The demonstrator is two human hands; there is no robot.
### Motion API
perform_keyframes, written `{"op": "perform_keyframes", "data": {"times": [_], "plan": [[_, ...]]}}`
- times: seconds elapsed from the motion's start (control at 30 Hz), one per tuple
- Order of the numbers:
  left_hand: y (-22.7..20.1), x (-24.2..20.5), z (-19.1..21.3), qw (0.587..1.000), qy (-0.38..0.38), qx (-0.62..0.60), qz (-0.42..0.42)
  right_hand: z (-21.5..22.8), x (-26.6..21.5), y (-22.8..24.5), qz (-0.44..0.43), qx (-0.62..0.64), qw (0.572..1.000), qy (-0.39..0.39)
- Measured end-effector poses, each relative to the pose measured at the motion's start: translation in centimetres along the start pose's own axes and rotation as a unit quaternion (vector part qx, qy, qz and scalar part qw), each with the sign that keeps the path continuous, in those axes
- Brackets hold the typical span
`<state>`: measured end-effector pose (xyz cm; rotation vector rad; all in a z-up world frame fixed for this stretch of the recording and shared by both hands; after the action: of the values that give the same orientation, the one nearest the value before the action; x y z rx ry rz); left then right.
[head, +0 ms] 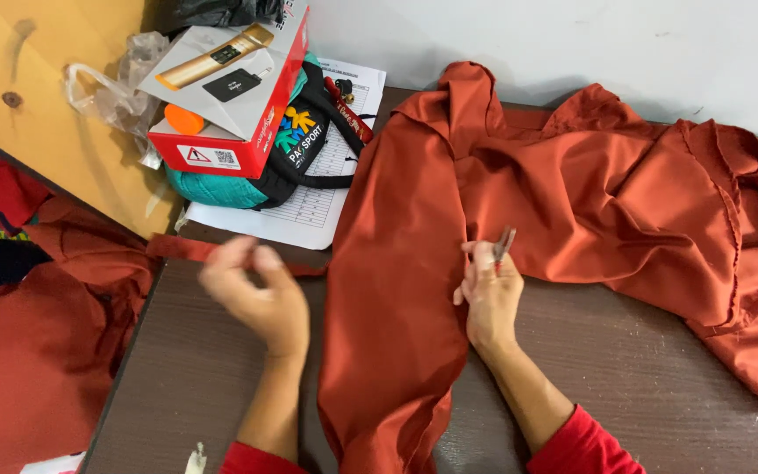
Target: Trimming loose threads and excess fabric from a red garment using thread snips
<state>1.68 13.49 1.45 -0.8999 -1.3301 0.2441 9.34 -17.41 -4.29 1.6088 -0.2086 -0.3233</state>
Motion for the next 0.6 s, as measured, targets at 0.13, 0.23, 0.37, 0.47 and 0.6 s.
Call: {"op": "perform_keyframes", "data": {"times": [0.13, 0.23, 0.37, 0.47, 0.6], "plan": [[-2.9, -2.5, -4.7, 0.966, 0.231, -0.102, -0.051, -0.4, -0.4, 0.2, 0.032, -0.007, 0.999, 0.009], [-3.2, -5.4, -6.4, 0.910, 0.386, -0.126, -0.080, 0.0, 0.2, 0.0, 0.033, -0.001, 0.999, 0.009], [-0.7, -5.4, -6.5, 0.929, 0.364, -0.062, 0.008, 0.2, 0.7, -0.8, 0.020, 0.021, 1.000, 0.012], [4.8, -2.9, -3.2, 0.977, 0.126, -0.061, 0.161, 0.3, 0.6, -0.3, 0.008, 0.057, 0.998, -0.003], [6.7, -1.2, -1.5, 0.963, 0.136, -0.024, 0.232, 0.4, 0.6, -0.2, 0.004, 0.077, 0.997, -0.003]]}}
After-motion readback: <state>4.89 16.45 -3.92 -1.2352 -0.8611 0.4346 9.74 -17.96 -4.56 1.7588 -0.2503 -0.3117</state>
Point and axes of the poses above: each hand's wrist, its own x-axis towards the middle knuckle, its own z-axis out of the back of the hand, y = z × x, the point moved 6 cm from there along x, towards the middle knuckle, and after that the axes turned 11 degrees about -x, right-handed, at the moved point
